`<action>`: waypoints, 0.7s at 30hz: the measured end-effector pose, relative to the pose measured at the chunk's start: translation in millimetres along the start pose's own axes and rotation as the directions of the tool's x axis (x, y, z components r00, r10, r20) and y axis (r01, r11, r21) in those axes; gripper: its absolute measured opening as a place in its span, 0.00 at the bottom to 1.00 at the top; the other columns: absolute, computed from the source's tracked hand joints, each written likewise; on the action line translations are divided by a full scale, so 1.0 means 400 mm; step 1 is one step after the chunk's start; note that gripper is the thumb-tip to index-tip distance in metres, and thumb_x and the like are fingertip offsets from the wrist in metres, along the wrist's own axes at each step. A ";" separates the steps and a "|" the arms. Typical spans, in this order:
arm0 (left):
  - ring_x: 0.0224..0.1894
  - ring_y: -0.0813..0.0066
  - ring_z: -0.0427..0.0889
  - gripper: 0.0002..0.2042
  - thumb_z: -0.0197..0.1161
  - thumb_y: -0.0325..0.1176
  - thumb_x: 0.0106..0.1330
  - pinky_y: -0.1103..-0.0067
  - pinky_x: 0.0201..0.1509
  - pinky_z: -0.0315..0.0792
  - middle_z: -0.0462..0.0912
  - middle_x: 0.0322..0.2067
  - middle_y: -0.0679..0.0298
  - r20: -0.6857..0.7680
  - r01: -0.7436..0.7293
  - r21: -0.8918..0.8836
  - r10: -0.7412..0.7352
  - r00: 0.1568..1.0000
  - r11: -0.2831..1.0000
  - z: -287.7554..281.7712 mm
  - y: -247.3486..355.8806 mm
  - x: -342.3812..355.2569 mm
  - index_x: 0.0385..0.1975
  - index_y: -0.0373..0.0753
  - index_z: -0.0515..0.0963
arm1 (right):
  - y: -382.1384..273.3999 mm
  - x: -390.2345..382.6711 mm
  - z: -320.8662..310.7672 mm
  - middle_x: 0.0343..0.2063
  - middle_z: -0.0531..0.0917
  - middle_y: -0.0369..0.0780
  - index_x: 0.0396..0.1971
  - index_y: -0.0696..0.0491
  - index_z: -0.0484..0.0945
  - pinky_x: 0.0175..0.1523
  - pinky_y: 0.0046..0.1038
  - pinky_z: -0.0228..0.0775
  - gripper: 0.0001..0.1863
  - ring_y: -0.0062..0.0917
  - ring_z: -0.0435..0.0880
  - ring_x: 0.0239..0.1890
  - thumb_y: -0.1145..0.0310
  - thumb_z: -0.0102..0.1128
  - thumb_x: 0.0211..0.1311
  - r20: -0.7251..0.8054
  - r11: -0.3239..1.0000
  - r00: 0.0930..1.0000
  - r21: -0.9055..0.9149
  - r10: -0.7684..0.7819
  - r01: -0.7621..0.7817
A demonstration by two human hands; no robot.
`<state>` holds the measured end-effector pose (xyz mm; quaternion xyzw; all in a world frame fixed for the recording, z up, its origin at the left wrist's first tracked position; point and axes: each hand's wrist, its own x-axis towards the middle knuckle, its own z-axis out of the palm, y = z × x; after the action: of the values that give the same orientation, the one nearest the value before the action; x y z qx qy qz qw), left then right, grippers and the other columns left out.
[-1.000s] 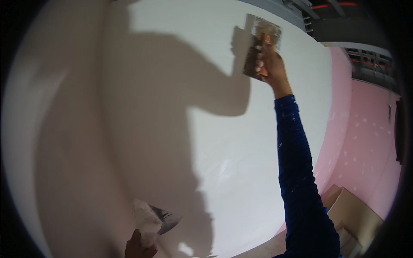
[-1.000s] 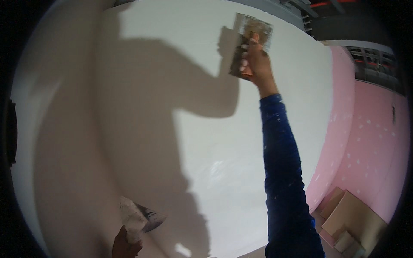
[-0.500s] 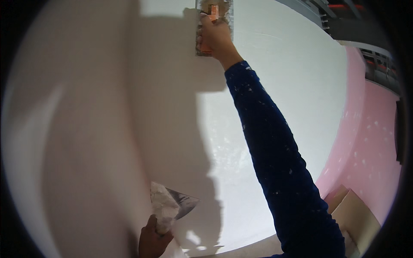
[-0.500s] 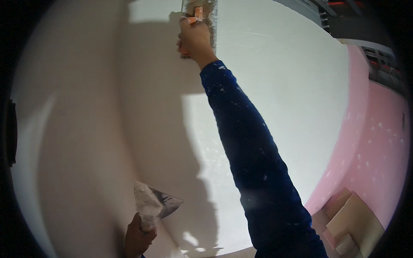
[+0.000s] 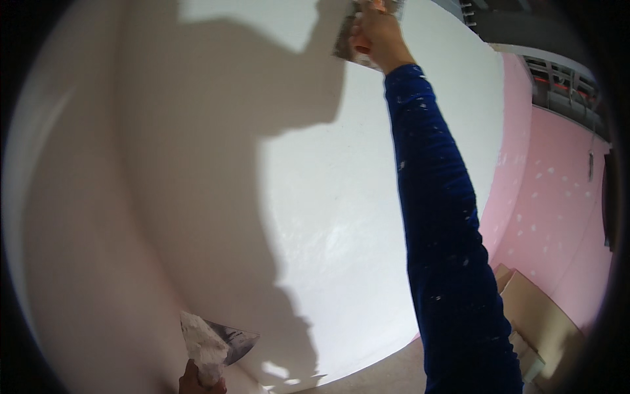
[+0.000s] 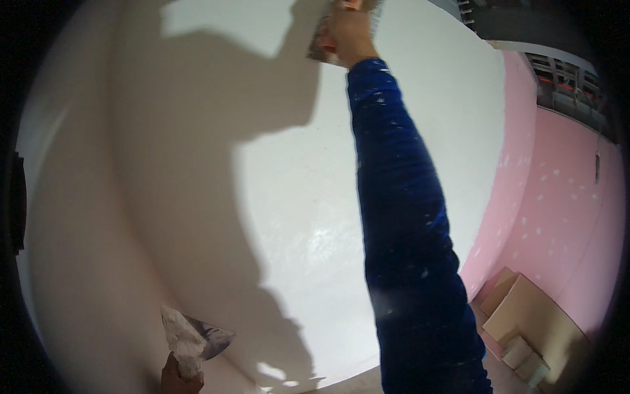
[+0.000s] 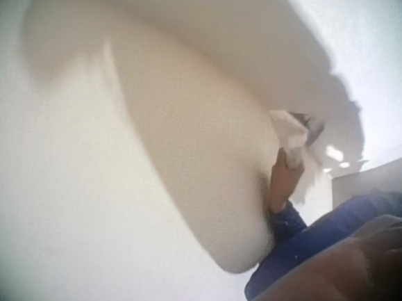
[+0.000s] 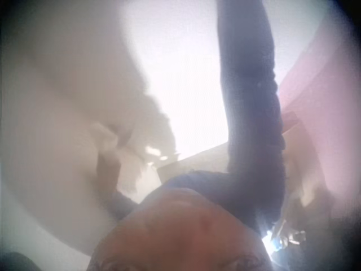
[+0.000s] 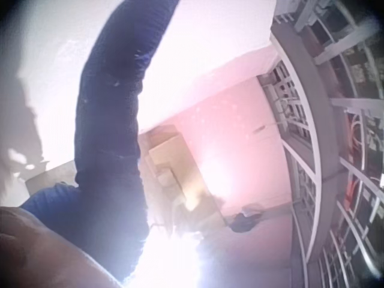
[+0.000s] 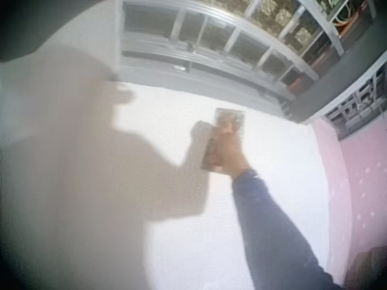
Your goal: The person applies plaster to a white wall using a trowel and a hawk. They repeatedly scoop plaster from the hawk and spread it across the wall surface in smooth strokes.
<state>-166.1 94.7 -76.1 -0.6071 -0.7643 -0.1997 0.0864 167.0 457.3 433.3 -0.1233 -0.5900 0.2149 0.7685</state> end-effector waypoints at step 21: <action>0.26 0.62 0.87 0.20 0.68 0.36 0.58 0.69 0.33 0.81 0.85 0.26 0.53 0.175 0.210 -0.735 -0.119 0.977 0.645 -0.142 0.088 0.016 0.47 0.34 0.73 | -0.082 -0.298 0.247 0.26 0.74 0.33 0.45 0.55 0.71 0.25 0.26 0.74 0.22 0.18 0.75 0.22 0.49 0.58 0.73 0.263 0.963 0.963 0.242 0.053 -0.119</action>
<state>-139.9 83.7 -15.3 -0.5269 -0.6696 -0.4693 -0.2318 52.9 365.3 373.2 -0.0204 -0.6449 0.3365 0.6859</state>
